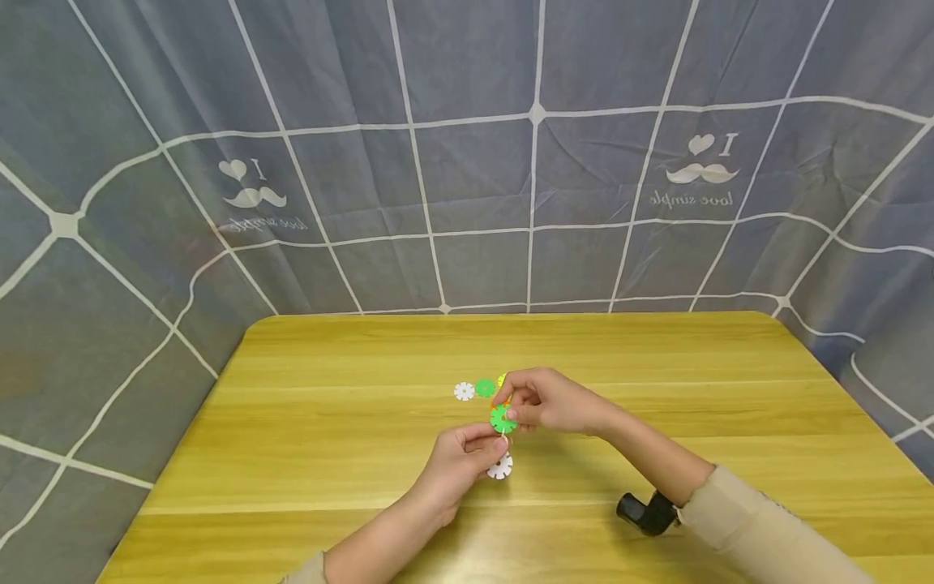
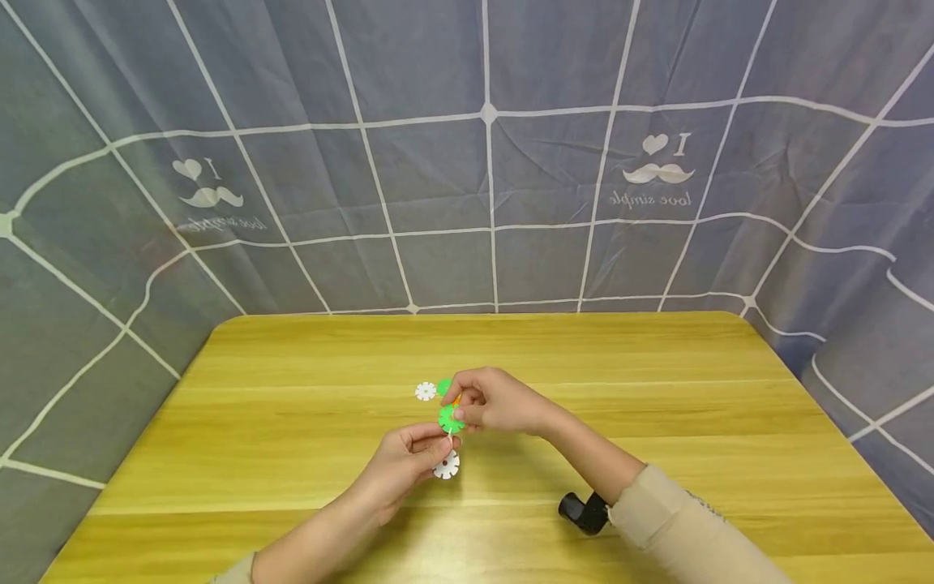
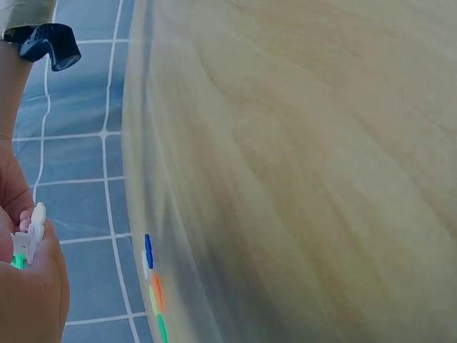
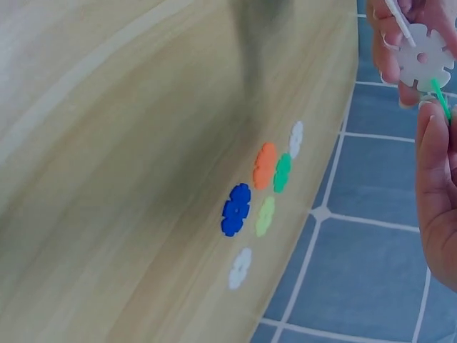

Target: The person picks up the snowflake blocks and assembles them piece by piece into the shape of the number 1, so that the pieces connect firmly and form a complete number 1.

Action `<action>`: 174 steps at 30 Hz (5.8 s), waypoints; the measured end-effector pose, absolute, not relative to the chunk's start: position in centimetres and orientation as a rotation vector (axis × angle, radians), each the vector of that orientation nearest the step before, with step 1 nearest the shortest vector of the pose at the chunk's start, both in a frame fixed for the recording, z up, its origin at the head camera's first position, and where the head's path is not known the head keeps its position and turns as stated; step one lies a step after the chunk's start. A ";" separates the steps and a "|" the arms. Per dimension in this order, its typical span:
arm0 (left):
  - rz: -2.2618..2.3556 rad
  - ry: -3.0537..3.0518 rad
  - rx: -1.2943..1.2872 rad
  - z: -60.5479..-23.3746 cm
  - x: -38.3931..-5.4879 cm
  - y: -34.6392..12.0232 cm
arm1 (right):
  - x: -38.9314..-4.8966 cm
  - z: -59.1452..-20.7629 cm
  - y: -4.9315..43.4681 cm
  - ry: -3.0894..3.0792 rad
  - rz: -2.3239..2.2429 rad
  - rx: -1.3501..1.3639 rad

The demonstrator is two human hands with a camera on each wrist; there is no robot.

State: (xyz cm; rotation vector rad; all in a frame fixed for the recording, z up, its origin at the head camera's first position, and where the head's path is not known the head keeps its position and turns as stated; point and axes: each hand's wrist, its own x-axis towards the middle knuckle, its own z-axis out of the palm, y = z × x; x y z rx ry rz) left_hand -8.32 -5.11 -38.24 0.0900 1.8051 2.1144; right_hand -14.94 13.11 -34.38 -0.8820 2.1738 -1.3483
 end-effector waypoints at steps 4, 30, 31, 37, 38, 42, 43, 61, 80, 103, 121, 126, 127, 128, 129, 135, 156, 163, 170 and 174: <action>2.112 1.835 0.105 -38.0 -8.5 -5.2 | -15.1 -34.1 13.0 2.167 -1.368 -0.849; 1.962 1.863 0.165 -37.9 -8.6 -5.6 | -14.9 -36.7 14.2 1.924 -1.632 -0.749; 1.979 1.858 0.165 -37.8 -8.5 -5.5 | -15.0 -36.5 14.3 1.918 -1.629 -0.755; 2.071 1.887 0.120 -37.1 -8.3 -4.9 | -15.4 -35.8 14.4 1.898 -1.654 -0.770; 2.080 1.897 0.118 -37.1 -8.3 -4.8 | -15.3 -35.7 14.3 1.902 -1.663 -0.767; 2.099 1.919 0.133 -36.9 -8.3 -4.7 | -15.0 -35.6 14.2 1.924 -1.691 -0.749; 2.100 1.915 0.135 -36.9 -8.2 -4.7 | -14.9 -35.6 14.2 1.926 -1.696 -0.735; 2.139 1.725 0.049 -37.4 -8.6 -4.9 | -14.2 -36.4 14.4 1.900 -1.729 -0.664; 2.113 1.588 0.001 -38.0 -9.7 -5.4 | -14.3 -37.8 14.5 1.886 -1.740 -0.585; 2.110 1.629 -0.104 -38.5 -9.9 -5.3 | -14.3 -38.2 15.2 1.928 -1.775 -0.450; 2.105 1.658 -0.160 -38.2 -9.9 -5.7 | -16.4 -39.3 18.4 2.070 -1.741 -0.231; 2.106 1.655 -0.156 -38.3 -9.9 -5.8 | -17.6 -40.2 19.1 2.077 -1.764 -0.163; 2.106 1.653 -0.157 -38.4 -9.9 -5.8 | -17.9 -40.4 19.2 2.085 -1.762 -0.150; 2.104 1.653 -0.158 -38.4 -9.9 -5.8 | -18.1 -40.5 19.2 2.095 -1.757 -0.139; 2.102 1.656 -0.161 -38.4 -9.9 -5.8 | -18.4 -40.6 19.3 2.105 -1.752 -0.131; 2.104 1.653 -0.177 -38.6 -9.9 -5.8 | -19.7 -41.1 18.9 2.220 -1.690 -0.065; 2.116 1.634 -0.166 -38.4 -10.2 -5.3 | -22.0 -41.6 16.1 2.724 -1.210 -0.002; 2.110 1.638 -0.157 -38.5 -10.1 -5.4 | -22.2 -41.6 16.1 2.671 -1.240 -0.017; 2.105 1.643 -0.164 -38.5 -10.1 -5.5 | -22.0 -41.6 16.6 2.560 -1.368 -0.025; 2.100 1.650 -0.168 -38.5 -10.2 -5.4 | -21.8 -41.4 16.7 2.478 -1.433 -0.051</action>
